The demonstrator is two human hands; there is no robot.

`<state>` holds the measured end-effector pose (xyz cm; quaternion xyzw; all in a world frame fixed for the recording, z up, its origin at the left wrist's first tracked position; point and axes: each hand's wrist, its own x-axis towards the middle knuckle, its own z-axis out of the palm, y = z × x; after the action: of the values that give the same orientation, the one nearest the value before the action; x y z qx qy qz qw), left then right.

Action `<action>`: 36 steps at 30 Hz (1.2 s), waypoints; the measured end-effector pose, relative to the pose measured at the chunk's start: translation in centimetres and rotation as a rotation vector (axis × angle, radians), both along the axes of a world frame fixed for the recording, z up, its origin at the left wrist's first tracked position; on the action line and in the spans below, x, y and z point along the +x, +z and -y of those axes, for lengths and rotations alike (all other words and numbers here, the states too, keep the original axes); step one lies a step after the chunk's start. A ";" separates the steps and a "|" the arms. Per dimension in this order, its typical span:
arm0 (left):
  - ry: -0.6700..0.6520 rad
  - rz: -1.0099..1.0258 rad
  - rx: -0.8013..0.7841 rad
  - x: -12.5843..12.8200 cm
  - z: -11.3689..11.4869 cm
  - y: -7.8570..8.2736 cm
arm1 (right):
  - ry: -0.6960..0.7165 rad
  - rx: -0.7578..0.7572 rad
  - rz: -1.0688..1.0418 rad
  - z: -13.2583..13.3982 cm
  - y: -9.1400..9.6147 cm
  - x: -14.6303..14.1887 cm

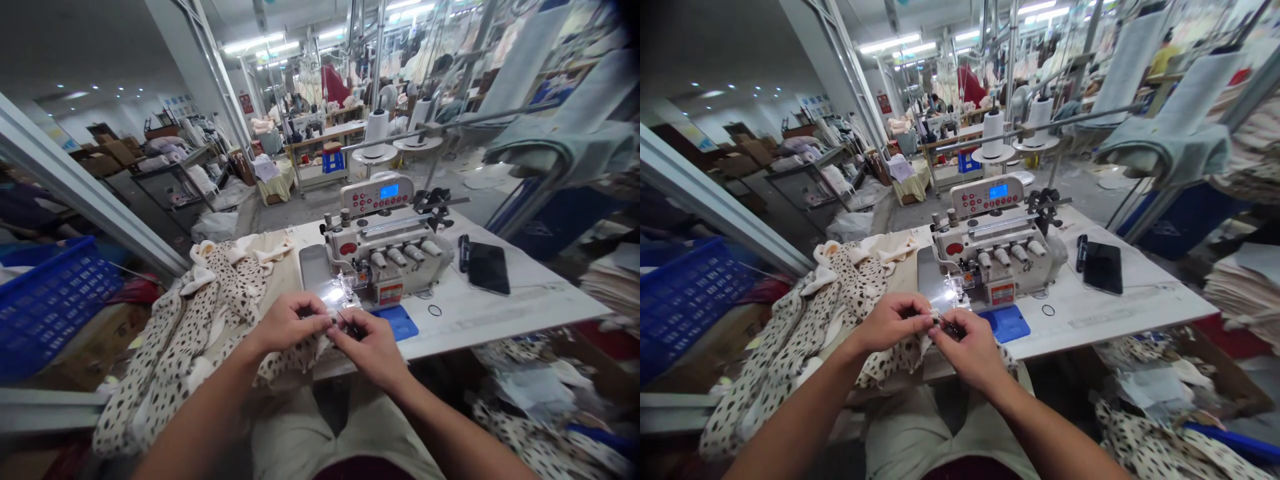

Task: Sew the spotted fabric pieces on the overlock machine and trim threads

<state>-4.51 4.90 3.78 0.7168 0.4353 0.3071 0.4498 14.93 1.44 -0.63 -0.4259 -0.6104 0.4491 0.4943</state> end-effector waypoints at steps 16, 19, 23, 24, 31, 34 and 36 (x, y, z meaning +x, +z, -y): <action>0.125 0.047 0.097 1.4 0.5 -1.2 | -0.125 -0.235 -0.216 0.2 -0.8 -0.1; 0.050 -0.021 0.194 1.6 0.3 -0.8 | -0.017 -0.273 -0.256 0.3 -1.3 0.3; -0.006 -0.126 0.369 2.4 -0.5 -0.5 | -0.025 -0.244 -0.203 0.1 -1.7 0.9; -0.014 -0.151 0.415 2.7 -0.8 -0.5 | -0.069 -0.242 -0.197 0.0 -1.9 1.0; 0.068 -0.439 0.692 5.1 -2.1 -1.8 | -0.348 -0.277 -0.191 -0.4 -3.7 0.2; 0.103 -0.525 0.814 5.7 -1.2 -2.1 | -0.391 -0.317 -0.234 -0.5 -4.8 -0.5; 0.045 -0.560 0.863 5.9 -0.2 -2.2 | -0.398 -0.333 -0.272 -0.5 -5.2 -0.6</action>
<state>1.42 5.12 1.54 0.8823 0.3882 0.2646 -0.0275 14.30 1.95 -5.80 -0.5483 -0.3607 0.4902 0.5735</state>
